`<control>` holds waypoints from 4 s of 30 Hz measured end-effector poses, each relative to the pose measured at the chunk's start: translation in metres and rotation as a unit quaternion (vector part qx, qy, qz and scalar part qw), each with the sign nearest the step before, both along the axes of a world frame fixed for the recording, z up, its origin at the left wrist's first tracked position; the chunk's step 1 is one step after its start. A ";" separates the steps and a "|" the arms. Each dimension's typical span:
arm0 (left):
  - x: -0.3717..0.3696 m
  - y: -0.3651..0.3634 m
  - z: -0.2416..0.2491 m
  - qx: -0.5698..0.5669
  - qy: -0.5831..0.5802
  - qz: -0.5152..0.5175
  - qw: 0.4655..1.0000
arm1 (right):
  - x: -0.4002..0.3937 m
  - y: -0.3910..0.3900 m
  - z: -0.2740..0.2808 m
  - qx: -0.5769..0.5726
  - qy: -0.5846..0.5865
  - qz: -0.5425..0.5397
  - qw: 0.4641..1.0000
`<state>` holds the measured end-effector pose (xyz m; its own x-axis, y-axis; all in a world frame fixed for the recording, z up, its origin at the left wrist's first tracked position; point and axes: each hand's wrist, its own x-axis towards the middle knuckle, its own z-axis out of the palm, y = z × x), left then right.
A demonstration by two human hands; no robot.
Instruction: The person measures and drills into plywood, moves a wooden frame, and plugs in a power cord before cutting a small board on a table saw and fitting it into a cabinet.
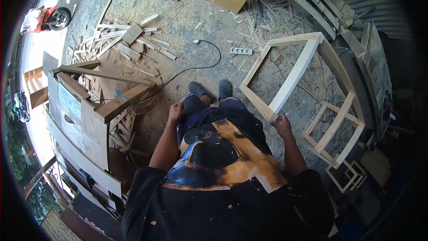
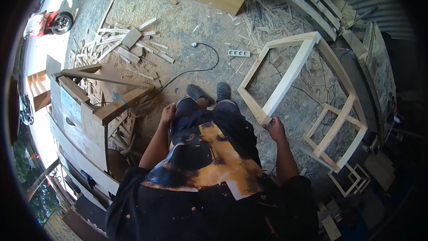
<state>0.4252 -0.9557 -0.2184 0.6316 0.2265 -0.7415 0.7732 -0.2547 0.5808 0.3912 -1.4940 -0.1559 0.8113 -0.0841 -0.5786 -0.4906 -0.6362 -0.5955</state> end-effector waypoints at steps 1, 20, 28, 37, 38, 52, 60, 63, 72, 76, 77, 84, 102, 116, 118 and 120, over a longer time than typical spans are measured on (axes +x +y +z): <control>-0.002 0.009 -0.017 0.008 -0.005 0.004 1.000 | 0.009 -0.013 0.003 0.020 -0.038 -0.025 0.999; 0.000 0.161 0.025 -0.018 -0.060 0.252 0.966 | 0.237 0.229 -0.021 0.220 -0.103 0.013 0.970; -0.072 0.160 -0.032 -0.043 0.000 0.292 0.955 | 0.231 0.202 -0.031 0.178 0.018 -0.096 0.979; 0.038 0.123 0.008 0.090 -0.032 0.123 0.988 | 0.270 0.218 -0.075 0.221 0.078 -0.072 0.969; 0.049 0.124 0.012 0.095 -0.037 0.145 0.984 | 0.278 0.226 -0.070 0.217 0.095 -0.067 0.969; 0.160 0.040 0.083 0.190 -0.029 -0.093 0.977 | 0.431 0.215 -0.094 0.282 0.075 -0.037 0.956; 0.233 0.118 0.042 0.038 -0.012 -0.143 0.989 | 0.430 0.211 -0.109 0.259 0.091 -0.132 0.953; 0.284 0.167 0.025 0.088 -0.037 -0.166 0.982 | 0.426 0.220 -0.086 0.284 0.087 -0.277 0.914; 0.387 0.173 0.036 0.000 -0.094 0.019 0.995 | 0.452 0.249 -0.079 0.259 0.077 -0.158 0.950; 0.368 0.127 0.013 -0.023 -0.088 -0.032 0.995 | 0.467 0.233 -0.064 0.254 0.056 -0.125 0.957; 0.358 0.112 0.018 -0.030 -0.078 -0.026 0.996 | 0.467 0.226 -0.062 0.249 0.053 -0.130 0.958; 0.301 0.107 -0.006 -0.060 -0.081 0.102 0.990 | 0.457 0.176 -0.080 0.245 0.135 -0.149 0.948; 0.256 0.106 -0.014 -0.070 -0.079 0.249 0.963 | 0.524 0.256 -0.047 0.211 0.046 0.037 0.976; 0.255 0.110 -0.012 -0.075 -0.072 0.204 0.973 | 0.481 0.227 -0.058 0.174 0.077 -0.018 0.982; 0.253 0.105 -0.005 -0.066 -0.072 0.191 0.977 | 0.479 0.225 -0.066 0.172 0.073 0.004 0.982; 0.251 0.104 -0.009 -0.054 -0.075 0.184 0.979 | 0.477 0.225 -0.067 0.180 0.069 -0.014 0.981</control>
<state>0.6761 -0.8514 -0.2277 0.6254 0.3832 -0.6797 0.7056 0.0940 0.7023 0.8683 -1.2687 -0.2225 0.7236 0.1251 -0.6788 -0.5965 -0.3814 -0.7062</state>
